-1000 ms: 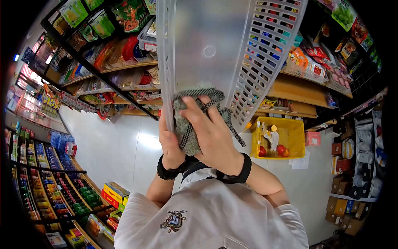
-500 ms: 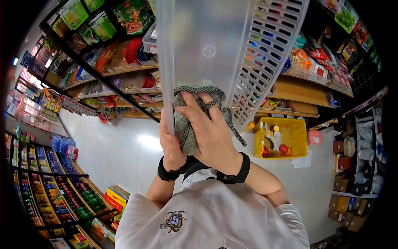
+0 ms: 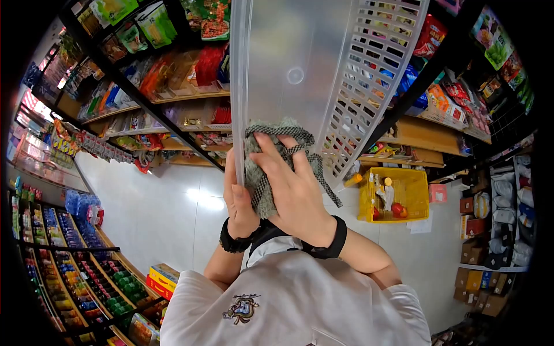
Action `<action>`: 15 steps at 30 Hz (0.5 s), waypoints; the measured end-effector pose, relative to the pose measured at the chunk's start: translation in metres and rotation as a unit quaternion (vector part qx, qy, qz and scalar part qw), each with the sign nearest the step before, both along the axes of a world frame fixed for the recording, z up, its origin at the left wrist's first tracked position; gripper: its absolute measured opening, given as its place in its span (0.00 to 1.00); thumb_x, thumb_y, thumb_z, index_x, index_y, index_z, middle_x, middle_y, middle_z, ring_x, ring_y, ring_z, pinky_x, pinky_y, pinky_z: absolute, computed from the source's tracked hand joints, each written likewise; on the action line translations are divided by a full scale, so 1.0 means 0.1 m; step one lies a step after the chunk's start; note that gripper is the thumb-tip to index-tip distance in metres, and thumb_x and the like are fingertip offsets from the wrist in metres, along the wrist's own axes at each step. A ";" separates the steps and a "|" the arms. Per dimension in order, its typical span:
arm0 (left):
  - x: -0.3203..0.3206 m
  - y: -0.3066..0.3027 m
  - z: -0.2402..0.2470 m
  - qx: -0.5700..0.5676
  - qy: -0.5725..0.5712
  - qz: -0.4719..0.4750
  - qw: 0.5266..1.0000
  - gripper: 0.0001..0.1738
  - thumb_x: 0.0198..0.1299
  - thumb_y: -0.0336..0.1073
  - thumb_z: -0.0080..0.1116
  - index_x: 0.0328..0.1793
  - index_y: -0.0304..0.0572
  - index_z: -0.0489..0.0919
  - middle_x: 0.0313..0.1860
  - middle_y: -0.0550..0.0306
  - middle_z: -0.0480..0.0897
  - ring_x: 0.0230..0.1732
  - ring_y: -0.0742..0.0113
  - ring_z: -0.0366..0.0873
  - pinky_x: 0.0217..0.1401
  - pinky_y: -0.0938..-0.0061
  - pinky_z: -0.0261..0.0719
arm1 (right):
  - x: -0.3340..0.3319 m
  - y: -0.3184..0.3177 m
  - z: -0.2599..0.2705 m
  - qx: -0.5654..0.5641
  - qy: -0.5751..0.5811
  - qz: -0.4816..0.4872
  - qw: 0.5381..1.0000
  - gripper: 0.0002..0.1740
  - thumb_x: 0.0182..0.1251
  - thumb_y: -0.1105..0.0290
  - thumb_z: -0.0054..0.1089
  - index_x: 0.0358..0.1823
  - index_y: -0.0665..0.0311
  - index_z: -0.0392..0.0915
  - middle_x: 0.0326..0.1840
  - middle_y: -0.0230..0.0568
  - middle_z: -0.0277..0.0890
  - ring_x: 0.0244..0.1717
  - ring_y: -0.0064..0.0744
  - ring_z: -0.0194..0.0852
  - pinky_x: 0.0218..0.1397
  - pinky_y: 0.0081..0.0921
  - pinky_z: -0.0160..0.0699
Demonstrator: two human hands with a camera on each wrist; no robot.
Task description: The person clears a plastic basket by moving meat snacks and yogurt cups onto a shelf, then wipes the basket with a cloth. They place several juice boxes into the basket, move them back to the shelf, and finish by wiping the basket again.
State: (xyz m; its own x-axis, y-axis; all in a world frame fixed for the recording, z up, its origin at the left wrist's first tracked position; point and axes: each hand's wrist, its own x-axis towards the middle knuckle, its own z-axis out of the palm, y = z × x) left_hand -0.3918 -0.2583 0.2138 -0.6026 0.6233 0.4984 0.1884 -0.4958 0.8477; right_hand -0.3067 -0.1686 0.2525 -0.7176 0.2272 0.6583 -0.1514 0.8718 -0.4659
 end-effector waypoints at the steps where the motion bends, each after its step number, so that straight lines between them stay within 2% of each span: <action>1: -0.09 -0.04 -0.03 0.005 -0.003 -0.008 1.000 0.43 0.66 0.63 0.35 0.70 0.27 0.54 0.65 0.46 0.61 0.66 0.59 0.60 0.67 0.66 0.57 | -0.06 -0.05 -0.01 0.002 -0.005 0.000 1.000 0.31 0.44 0.79 0.59 0.55 0.70 0.66 0.68 0.49 0.59 0.61 0.58 0.58 0.60 0.42 0.67; 6: -0.42 -0.21 -0.14 -0.009 0.018 0.027 0.999 0.44 0.66 0.64 0.34 0.70 0.27 0.55 0.66 0.46 0.61 0.66 0.59 0.60 0.68 0.66 0.57 | -0.39 -0.20 -0.01 0.012 -0.026 -0.018 0.999 0.32 0.42 0.79 0.60 0.55 0.70 0.66 0.68 0.51 0.58 0.62 0.59 0.58 0.60 0.43 0.66; 9: -0.58 -0.31 -0.14 -0.012 0.012 0.008 1.000 0.44 0.65 0.64 0.35 0.70 0.28 0.55 0.66 0.46 0.61 0.66 0.59 0.60 0.68 0.66 0.57 | -0.54 -0.35 0.04 -0.024 -0.011 -0.047 0.999 0.32 0.41 0.79 0.61 0.54 0.70 0.66 0.68 0.51 0.59 0.62 0.59 0.58 0.59 0.43 0.67; 15: -0.87 -0.44 -0.22 -0.009 0.019 -0.057 0.998 0.45 0.64 0.66 0.36 0.70 0.29 0.54 0.66 0.47 0.61 0.66 0.59 0.61 0.68 0.66 0.57 | -0.69 -0.62 -0.09 -0.014 -0.033 -0.081 0.996 0.34 0.38 0.78 0.62 0.54 0.71 0.66 0.68 0.52 0.59 0.62 0.60 0.58 0.60 0.43 0.66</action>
State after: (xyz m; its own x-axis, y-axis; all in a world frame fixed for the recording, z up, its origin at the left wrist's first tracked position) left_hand -0.4785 -0.3027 0.1917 -0.5077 0.6959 0.5079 0.1630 -0.5013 0.8498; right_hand -0.3757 -0.2301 0.2431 -0.7112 0.3612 0.6031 0.0210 0.8684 -0.4954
